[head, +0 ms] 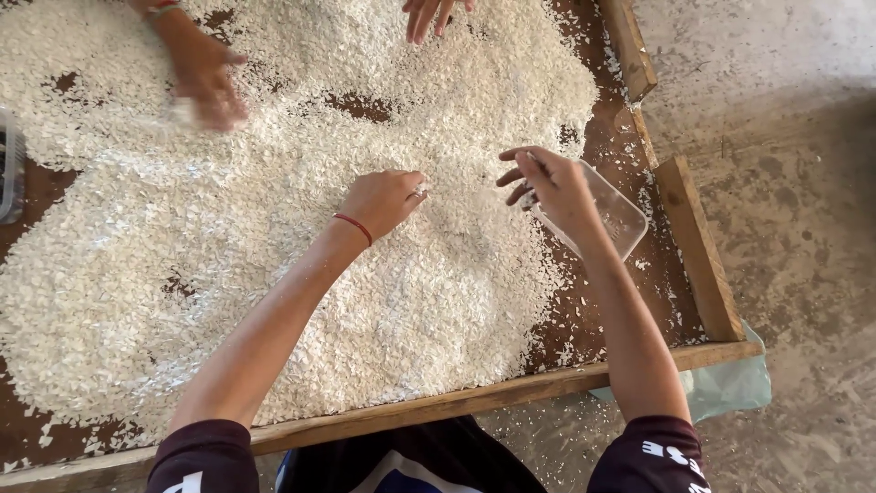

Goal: The person sorts through a large pile of white rice spread on a wooden tray, picking out small dark impurities by hand and placing them into a small plastic container. Another person works alongside on the same tray.

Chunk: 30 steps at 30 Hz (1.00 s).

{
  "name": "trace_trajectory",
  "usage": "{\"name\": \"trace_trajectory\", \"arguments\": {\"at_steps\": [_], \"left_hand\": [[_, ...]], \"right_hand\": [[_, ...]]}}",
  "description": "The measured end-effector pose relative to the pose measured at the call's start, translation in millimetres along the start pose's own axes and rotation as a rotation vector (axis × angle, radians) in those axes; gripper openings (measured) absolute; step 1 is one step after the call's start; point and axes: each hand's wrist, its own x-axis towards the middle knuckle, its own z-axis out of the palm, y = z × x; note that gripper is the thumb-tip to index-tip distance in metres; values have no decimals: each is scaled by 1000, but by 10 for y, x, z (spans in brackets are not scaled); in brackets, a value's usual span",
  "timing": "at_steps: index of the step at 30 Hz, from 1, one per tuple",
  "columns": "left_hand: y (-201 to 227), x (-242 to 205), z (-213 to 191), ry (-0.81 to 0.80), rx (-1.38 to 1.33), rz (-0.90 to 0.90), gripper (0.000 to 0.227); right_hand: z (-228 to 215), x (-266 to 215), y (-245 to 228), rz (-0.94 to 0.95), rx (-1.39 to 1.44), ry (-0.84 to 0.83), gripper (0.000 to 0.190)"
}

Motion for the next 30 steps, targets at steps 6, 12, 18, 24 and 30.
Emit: {"name": "trace_trajectory", "arguments": {"at_steps": [6, 12, 18, 24, 30], "left_hand": [[158, 261, 45, 188, 109, 143, 24], [487, 763, 234, 344, 154, 326, 14], [506, 991, 380, 341, 231, 370, 21], [440, 1007, 350, 314, 211, 392, 17], [387, 1117, 510, 311, 213, 374, 12]], "right_hand": [[-173, -30, -87, -37, -18, -2, 43], [-189, -17, -4, -32, -93, 43, 42], [-251, -38, -94, -55, -89, 79, 38], [-293, -53, -71, -49, -81, 90, 39], [-311, -62, -63, -79, -69, 82, 38]]}}
